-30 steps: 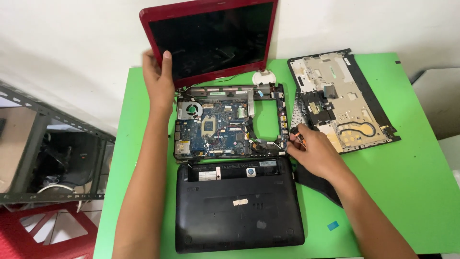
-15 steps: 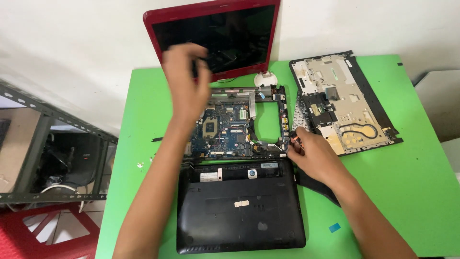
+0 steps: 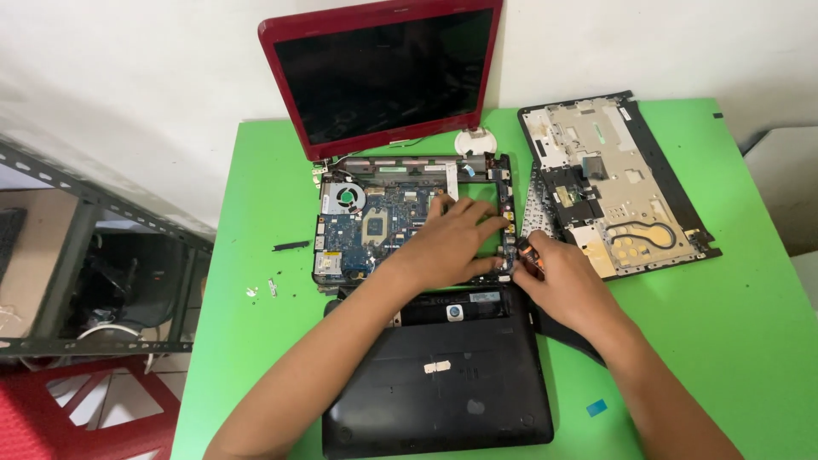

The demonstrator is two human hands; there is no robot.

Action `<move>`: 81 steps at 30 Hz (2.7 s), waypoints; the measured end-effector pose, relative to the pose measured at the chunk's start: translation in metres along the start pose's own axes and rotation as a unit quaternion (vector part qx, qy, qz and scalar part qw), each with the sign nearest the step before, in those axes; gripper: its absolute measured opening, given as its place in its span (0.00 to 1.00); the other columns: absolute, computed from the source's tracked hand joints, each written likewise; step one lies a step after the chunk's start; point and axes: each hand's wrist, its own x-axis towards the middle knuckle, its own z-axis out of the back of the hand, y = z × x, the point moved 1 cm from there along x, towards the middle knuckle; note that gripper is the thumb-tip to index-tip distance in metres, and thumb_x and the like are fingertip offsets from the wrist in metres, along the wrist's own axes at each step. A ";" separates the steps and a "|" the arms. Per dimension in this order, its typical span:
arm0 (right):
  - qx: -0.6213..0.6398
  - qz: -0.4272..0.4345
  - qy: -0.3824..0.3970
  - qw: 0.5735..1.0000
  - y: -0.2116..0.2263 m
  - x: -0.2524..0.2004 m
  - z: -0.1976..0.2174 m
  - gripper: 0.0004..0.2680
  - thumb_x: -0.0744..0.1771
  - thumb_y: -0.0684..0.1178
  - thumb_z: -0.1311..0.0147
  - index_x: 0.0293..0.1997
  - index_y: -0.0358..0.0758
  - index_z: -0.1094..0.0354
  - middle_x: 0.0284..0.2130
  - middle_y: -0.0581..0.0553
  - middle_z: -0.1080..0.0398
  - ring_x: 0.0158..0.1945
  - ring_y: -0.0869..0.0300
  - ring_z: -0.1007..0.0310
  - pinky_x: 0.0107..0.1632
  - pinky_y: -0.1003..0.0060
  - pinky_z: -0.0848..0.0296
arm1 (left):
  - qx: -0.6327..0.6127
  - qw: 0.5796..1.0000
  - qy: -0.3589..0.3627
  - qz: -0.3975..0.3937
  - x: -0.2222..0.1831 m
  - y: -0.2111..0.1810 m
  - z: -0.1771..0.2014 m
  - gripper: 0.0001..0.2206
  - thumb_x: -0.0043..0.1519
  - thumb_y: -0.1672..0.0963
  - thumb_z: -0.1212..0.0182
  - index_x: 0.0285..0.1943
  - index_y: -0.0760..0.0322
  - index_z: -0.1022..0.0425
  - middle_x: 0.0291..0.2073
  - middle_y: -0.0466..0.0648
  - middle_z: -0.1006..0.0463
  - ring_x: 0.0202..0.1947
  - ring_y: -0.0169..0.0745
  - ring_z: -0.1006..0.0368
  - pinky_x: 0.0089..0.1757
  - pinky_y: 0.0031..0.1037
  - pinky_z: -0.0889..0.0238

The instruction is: Disassembling a laptop by removing the keyboard, top casing, and unscrewing the motherboard from the chassis.

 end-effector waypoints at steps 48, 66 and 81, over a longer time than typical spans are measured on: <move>0.266 0.185 -0.197 0.925 0.008 0.082 0.019 0.14 0.77 0.44 0.62 0.37 0.28 0.34 0.23 0.36 0.26 0.13 0.58 0.33 0.19 0.69 0.35 | -0.132 0.981 -0.104 -0.092 0.011 0.030 -0.032 0.11 0.53 0.49 0.34 0.34 0.56 0.23 0.29 0.42 0.22 0.35 0.51 0.21 0.42 0.41 0.30; 0.156 0.249 -0.195 0.936 0.004 0.090 0.017 0.13 0.77 0.45 0.57 0.36 0.32 0.33 0.14 0.41 0.31 0.15 0.54 0.31 0.24 0.64 0.32 | -0.143 0.981 -0.092 -0.093 0.012 0.030 -0.030 0.10 0.53 0.50 0.33 0.33 0.57 0.22 0.28 0.42 0.21 0.34 0.47 0.20 0.41 0.39 0.30; 0.181 0.284 -0.211 0.918 -0.008 0.095 0.009 0.12 0.76 0.40 0.61 0.37 0.29 0.35 0.23 0.36 0.26 0.16 0.54 0.28 0.19 0.65 0.32 | -0.145 0.982 -0.085 -0.089 0.013 0.031 -0.030 0.10 0.53 0.50 0.33 0.32 0.57 0.22 0.28 0.42 0.22 0.35 0.49 0.20 0.41 0.40 0.31</move>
